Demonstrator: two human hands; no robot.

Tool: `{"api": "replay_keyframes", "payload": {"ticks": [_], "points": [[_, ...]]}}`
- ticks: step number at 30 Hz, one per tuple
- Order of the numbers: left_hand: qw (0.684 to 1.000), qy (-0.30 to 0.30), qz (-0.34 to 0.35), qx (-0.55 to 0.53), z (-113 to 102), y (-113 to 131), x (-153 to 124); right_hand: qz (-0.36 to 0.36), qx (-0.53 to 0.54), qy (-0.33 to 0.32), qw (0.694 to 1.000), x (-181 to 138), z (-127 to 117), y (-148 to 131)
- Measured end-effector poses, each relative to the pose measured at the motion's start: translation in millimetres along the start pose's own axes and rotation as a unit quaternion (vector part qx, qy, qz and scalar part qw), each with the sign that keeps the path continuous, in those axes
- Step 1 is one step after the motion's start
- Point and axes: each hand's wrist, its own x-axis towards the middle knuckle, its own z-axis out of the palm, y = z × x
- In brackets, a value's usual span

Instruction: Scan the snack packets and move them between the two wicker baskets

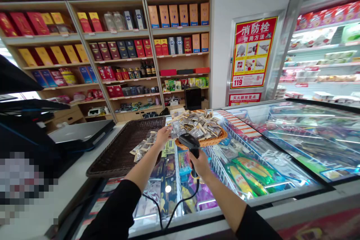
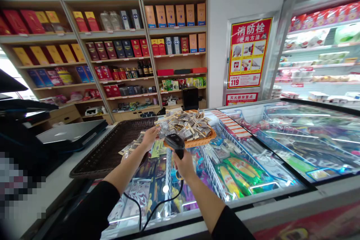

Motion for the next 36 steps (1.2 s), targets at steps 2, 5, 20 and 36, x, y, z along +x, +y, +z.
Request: {"api": "replay_keyframes", "payload": {"ticks": [2, 5, 20, 36], "points": [[0.999, 0.027, 0.03, 0.008, 0.5, -0.6, -1.0, 0.009, -0.027, -0.002, 1.0, -1.0, -1.8, -0.3], [0.996, 0.064, 0.05, 0.025, 0.7, -1.7, 1.4, 0.013, -0.046, -0.004, 0.999, -2.2, -4.7, -2.0], [0.997, 0.072, 0.029, 0.028, -1.2, -14.3, 4.9, -0.014, -0.142, 0.03, 0.989, -4.4, -7.4, -3.1], [0.916, 0.215, 0.047, 0.336, -96.7, 13.5, 2.1, 0.071, 0.153, 0.072, 0.983, 8.0, -14.4, 6.6]]}}
